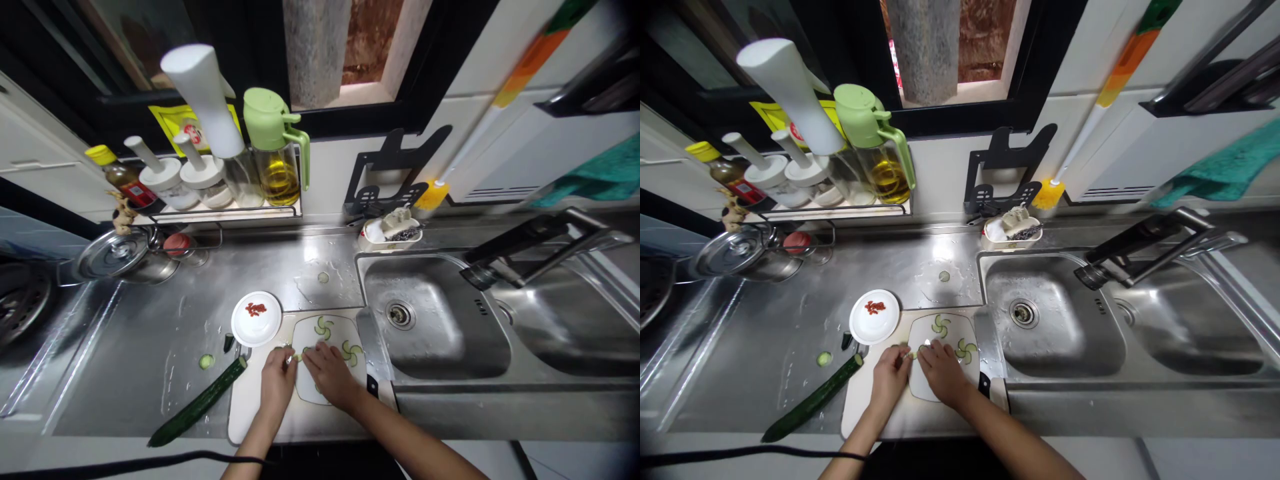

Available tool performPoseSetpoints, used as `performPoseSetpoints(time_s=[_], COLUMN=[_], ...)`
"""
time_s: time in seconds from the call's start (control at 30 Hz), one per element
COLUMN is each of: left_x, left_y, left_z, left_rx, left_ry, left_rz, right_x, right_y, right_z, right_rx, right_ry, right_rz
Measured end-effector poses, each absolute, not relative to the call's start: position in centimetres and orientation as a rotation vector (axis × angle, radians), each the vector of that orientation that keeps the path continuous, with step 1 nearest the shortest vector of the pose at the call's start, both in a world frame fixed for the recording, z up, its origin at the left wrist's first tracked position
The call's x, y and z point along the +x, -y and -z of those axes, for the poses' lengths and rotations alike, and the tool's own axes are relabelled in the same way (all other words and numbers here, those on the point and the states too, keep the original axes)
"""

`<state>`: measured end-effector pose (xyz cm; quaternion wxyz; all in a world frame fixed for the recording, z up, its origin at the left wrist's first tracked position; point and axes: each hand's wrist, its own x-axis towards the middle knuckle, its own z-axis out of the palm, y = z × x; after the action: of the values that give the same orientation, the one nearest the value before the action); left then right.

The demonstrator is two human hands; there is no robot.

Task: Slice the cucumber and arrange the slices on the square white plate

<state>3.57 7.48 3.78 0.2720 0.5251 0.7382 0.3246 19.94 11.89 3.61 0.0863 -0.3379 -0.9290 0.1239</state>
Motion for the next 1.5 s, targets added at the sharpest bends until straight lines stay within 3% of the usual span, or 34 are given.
performPoseSetpoints(time_s=[0.4,0.7,0.93,1.07,1.27,1.5], left_x=[0.5,0.5,0.8,0.8,1.0,1.8], left_y=[-6.3,-7.0,-7.4,-7.5,-7.6,-7.7], left_z=[-3.1,-3.4,-4.0,-4.7,-6.5,-7.1], left_rx=[1.215,1.15,1.127,0.942,0.656,0.556], left_ry=[-2.306,-2.304,-2.185,-2.078,-1.541,-1.463], left_rz=[-0.753,-0.635,-0.769,-0.845,-0.895,-0.773], right_x=[20.5,21.1,21.0,20.7,19.2,18.1], right_y=[-11.4,-10.3,-9.7,-9.7,-10.5,-11.4], right_z=[-4.0,-4.6,-5.1,-5.4,-5.7,-6.3], right_rx=[-1.102,-1.222,-1.268,-1.293,-1.29,-1.441], right_ry=[2.699,2.658,2.583,2.443,2.14,1.833], right_rz=[-0.371,-0.465,-0.536,-0.673,-0.937,-1.404])
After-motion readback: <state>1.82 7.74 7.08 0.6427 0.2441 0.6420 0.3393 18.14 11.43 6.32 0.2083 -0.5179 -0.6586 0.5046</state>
